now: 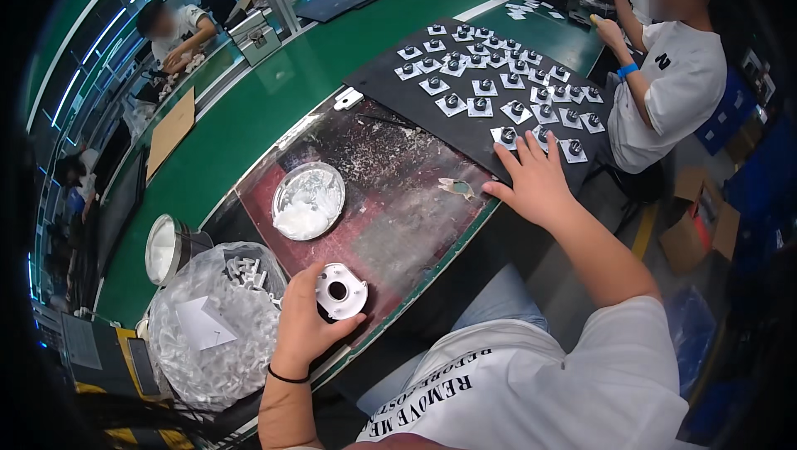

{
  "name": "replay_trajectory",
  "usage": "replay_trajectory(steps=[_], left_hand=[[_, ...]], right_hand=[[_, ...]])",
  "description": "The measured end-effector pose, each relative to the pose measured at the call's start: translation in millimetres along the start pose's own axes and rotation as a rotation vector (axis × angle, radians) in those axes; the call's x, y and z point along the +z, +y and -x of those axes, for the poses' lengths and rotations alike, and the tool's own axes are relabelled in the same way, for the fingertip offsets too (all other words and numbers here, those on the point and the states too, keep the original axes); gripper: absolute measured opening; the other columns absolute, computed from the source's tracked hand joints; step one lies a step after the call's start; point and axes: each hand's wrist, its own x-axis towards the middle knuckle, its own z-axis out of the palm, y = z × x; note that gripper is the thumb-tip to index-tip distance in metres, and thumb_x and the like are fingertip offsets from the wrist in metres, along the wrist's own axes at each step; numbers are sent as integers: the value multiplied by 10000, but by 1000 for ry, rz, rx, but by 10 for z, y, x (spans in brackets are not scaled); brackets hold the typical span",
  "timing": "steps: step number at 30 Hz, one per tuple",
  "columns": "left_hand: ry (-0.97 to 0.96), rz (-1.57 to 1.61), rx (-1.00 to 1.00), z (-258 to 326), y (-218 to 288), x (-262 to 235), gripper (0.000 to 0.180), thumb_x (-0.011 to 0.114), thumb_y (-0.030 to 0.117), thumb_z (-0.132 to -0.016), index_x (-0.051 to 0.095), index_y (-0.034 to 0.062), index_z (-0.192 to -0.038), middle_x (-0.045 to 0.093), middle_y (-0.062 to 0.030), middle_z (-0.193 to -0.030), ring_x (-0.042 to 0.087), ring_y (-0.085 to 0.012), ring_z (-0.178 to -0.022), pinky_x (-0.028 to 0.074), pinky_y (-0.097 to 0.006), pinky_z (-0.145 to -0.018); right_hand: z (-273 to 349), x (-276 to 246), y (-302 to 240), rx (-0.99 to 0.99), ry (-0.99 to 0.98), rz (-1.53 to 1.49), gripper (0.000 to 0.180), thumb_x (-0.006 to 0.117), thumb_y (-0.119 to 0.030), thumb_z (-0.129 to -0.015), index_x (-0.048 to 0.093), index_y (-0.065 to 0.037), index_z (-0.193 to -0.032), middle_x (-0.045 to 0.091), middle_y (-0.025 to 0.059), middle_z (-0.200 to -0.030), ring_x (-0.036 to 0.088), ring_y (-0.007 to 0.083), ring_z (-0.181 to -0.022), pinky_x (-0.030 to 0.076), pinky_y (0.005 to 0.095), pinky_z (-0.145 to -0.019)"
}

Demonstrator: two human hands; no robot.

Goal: The person assembles small white plastic components at a factory workstation. They repeatedly pick up a base unit, dip a small cylindrical piece into a white paste, and insert it into the base. The completed units are placed on a black mat to the right.

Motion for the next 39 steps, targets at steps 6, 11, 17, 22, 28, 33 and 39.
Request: replay_trajectory(steps=[6,11,17,22,28,33,39], left_hand=[[28,30,25,2,-11,-18,775,829,317,-566,471,-5,-1173,564,-200,-1060,531,-373,-1001,411,-441,-878],[27,24,32,10,-11,-35,794,833,308,-556,467,3,-1191,561,-189,-1072,530,-363,-1012,409,-435,-886],[13,7,32,29,-16,-35,815,839,299,-546,463,9,-1209,557,-183,-1087,527,-361,-1027,405,-434,-900],[48,-5,64,0,-2,-41,759,823,318,-572,488,-4,-1172,581,-187,-1049,546,-368,-989,424,-444,-862],[43,16,64,-6,2,-40,758,822,312,-570,487,-4,-1172,581,-181,-1061,543,-370,-995,423,-444,-863],[-12,13,30,9,-3,-54,773,816,312,-575,479,-16,-1188,579,-187,-1071,536,-375,-1007,418,-445,-872],[-17,30,-31,23,-33,-23,816,817,330,-578,458,-35,-1213,563,-201,-1090,527,-382,-1001,408,-447,-883]], right_hand=[[-165,150,-13,45,15,20,705,390,-616,-873,446,-81,-1328,415,273,-1341,299,365,-1329,86,554,-1093],[-172,121,-53,36,7,-46,695,399,-609,-873,448,-86,-1327,420,232,-1355,297,329,-1337,87,564,-1088],[-169,110,-175,-24,30,-42,693,407,-610,-868,456,-92,-1325,428,232,-1347,311,331,-1328,81,569,-1086],[-335,212,-184,9,64,3,687,394,-622,-869,479,-108,-1316,427,249,-1342,320,341,-1321,75,562,-1089],[-241,166,-309,-77,243,-134,506,566,-462,-839,556,-117,-1210,517,196,-1228,427,317,-1203,201,505,-1056],[-47,-142,-674,-245,257,-794,236,661,-167,-801,628,-111,-1028,602,78,-971,566,251,-918,431,371,-811],[94,-281,-1327,-148,-460,-1897,250,568,-163,-925,532,-16,-1123,612,39,-971,576,74,-839,468,236,-701]])
